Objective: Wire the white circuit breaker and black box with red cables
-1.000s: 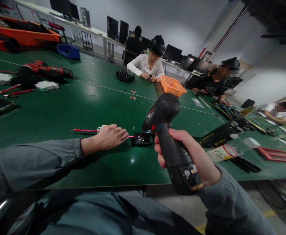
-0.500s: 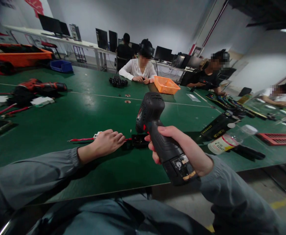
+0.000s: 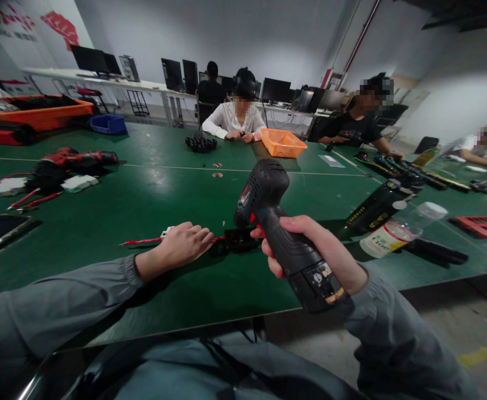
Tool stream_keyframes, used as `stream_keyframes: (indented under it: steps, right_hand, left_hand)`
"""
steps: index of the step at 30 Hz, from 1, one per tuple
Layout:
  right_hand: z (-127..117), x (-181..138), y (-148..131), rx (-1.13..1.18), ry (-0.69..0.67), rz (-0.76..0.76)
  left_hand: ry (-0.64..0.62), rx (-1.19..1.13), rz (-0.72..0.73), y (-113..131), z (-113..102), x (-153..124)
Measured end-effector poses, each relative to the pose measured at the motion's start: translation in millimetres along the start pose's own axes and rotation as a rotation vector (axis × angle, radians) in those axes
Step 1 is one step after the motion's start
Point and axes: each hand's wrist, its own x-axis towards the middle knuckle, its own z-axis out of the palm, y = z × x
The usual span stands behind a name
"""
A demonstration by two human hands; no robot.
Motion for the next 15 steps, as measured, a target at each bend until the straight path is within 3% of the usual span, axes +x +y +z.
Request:
stream_keyframes:
  steps: [10, 15]
  right_hand:
    - [-16.2, -2.1, -3.5, -0.124, 0.014, -0.148]
    - [-44.3, 22.7, -9.5, -0.41, 0.136, -0.174]
  left_hand:
    - [0.042, 0.051, 0.029, -0.7, -1.0, -0.6]
    - [0.064, 0.03, 0.002, -0.4, 0.5, -1.1]
